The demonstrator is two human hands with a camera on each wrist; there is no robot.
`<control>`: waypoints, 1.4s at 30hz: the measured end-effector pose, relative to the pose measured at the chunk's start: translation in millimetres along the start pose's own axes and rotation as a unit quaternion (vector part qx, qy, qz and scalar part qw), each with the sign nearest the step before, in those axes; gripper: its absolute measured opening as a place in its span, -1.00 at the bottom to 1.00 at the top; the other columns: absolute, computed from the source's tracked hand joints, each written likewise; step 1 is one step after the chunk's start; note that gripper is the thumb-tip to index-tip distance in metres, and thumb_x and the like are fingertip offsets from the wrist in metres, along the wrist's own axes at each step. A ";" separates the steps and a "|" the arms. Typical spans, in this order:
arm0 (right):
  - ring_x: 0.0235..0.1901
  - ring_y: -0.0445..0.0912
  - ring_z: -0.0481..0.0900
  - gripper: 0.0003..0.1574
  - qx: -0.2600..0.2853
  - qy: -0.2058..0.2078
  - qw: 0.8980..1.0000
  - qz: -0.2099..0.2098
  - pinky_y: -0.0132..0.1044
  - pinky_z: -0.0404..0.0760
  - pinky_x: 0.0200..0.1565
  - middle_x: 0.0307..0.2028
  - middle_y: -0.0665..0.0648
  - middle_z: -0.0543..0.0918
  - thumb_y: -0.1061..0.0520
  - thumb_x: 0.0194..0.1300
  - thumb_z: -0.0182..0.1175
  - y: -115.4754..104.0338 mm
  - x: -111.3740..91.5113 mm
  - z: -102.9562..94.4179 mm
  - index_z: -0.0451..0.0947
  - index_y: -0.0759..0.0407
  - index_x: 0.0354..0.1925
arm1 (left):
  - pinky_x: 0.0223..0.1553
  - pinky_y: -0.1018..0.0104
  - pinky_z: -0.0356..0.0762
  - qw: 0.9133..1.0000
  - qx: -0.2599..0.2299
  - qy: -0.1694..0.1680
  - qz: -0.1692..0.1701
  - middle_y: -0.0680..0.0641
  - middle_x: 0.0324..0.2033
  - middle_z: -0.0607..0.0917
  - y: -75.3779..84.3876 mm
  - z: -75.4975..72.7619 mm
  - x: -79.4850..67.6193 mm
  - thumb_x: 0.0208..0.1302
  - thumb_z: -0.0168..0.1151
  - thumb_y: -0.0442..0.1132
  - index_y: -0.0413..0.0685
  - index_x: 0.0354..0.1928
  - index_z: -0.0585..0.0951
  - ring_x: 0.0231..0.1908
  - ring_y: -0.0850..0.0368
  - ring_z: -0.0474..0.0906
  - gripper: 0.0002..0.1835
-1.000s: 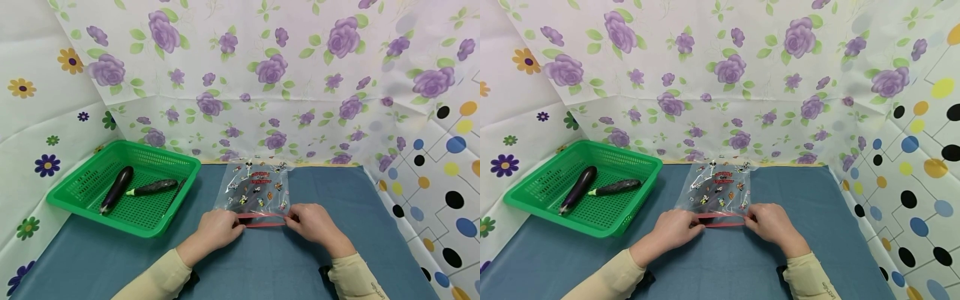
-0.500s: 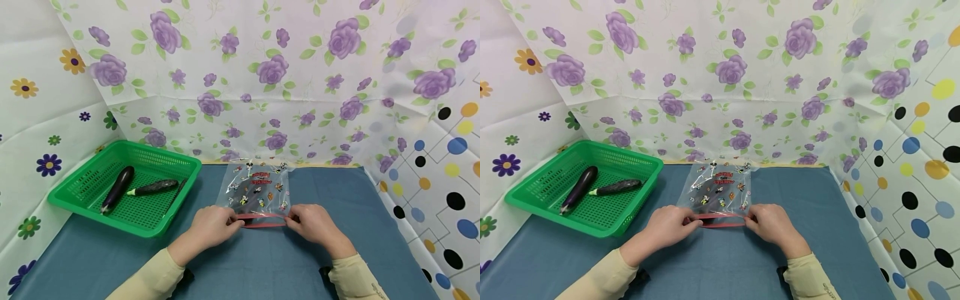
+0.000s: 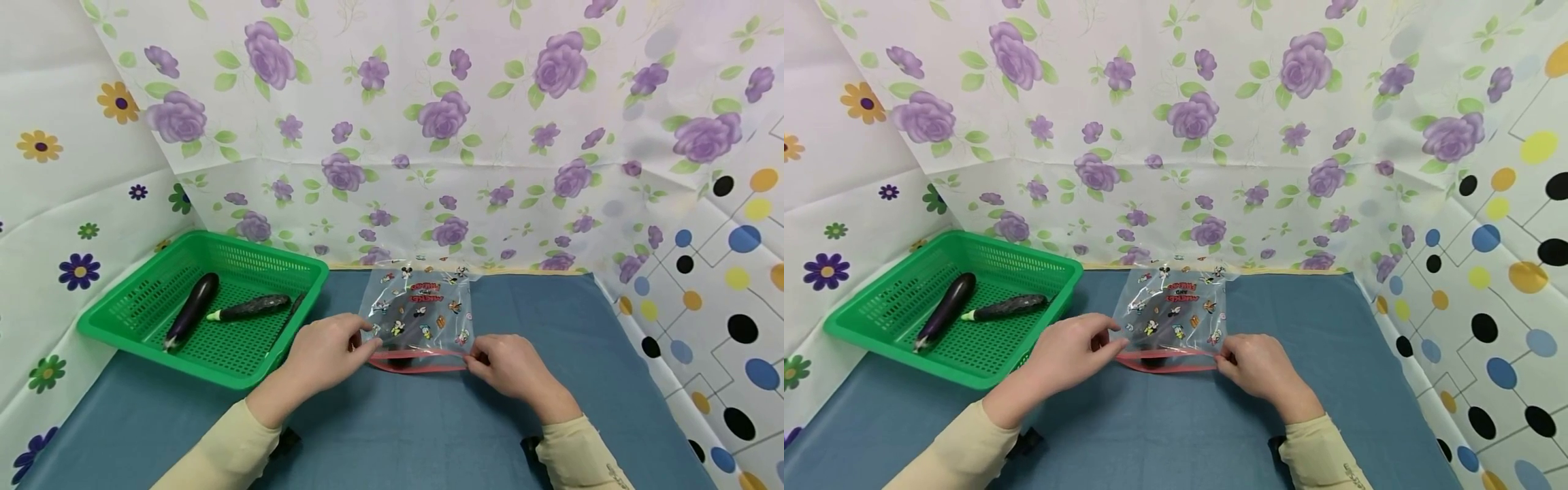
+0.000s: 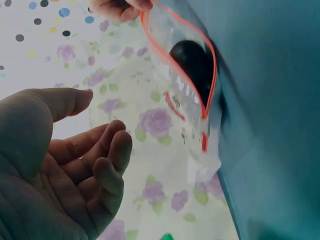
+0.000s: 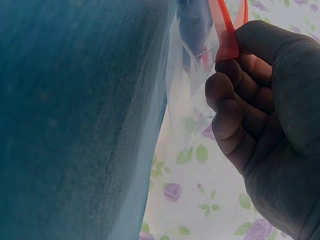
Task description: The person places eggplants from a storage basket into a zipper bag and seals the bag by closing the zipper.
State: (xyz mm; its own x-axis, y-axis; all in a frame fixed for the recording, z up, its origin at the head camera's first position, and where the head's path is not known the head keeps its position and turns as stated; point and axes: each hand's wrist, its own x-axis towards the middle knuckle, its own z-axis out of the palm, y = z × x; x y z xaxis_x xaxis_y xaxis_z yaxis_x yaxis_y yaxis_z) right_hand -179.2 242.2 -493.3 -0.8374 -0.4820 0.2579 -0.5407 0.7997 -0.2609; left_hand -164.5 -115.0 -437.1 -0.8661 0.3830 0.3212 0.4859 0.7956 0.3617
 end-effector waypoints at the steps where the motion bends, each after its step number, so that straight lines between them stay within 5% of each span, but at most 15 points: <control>1: -0.61 -0.40 0.32 -0.69 0.000 0.000 1.000 0.000 -0.33 0.40 -0.49 -0.56 -0.26 0.50 0.09 0.41 0.56 0.1 0.0 0.0 0.66 -0.12 -0.43 | -0.52 0.32 0.44 1.000 -0.001 0.008 0.004 0.23 -0.41 0.64 -2.0 -2.3 -0.1 0.45 0.56 0.03 0.06 -0.01 0.86 -0.50 0.34 0.49 -0.75; 10: -0.61 -0.41 0.31 -0.68 0.000 0.005 1.000 -0.005 -0.33 0.39 -0.50 -0.56 -0.26 0.49 0.11 0.41 0.56 0.7 0.0 0.4 0.65 -0.12 -0.44 | -0.32 0.18 0.62 0.996 -0.004 0.069 0.054 0.02 -0.15 0.71 -19.8 -17.5 -0.4 0.43 0.59 0.00 -0.07 0.15 0.79 -0.19 0.08 0.69 -0.59; 32: -0.62 -0.39 0.30 -0.67 0.002 -0.002 1.000 0.002 -0.31 0.38 -0.49 -0.57 -0.26 0.47 0.08 0.43 0.55 1.7 2.2 1.3 0.64 -0.14 -0.44 | -0.12 -0.12 0.69 0.998 -0.012 0.040 -0.051 -0.16 0.02 0.70 -57.6 -61.5 4.4 0.57 0.45 0.00 -0.21 0.39 0.66 -0.03 -0.12 0.70 -0.45; 42: -0.61 -0.40 0.32 -0.69 0.002 0.000 1.000 0.002 -0.32 0.40 -0.49 -0.56 -0.26 0.49 0.09 0.42 0.55 3.4 -0.6 1.9 0.66 -0.13 -0.43 | -0.14 -0.12 0.66 0.997 -0.024 0.029 -0.070 -0.20 0.02 0.69 -70.9 -74.7 7.7 0.60 0.41 -0.04 -0.19 0.37 0.67 -0.12 -0.09 0.67 -0.51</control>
State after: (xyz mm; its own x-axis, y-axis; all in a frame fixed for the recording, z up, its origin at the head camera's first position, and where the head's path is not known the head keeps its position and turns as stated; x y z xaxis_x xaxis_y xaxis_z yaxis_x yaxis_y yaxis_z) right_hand -180.7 244.5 -496.1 -0.8400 -0.4777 0.2573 -0.5368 0.8007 -0.2658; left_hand -196.9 -203.6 -394.9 -0.9180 0.2417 0.3143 0.3678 0.8151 0.4476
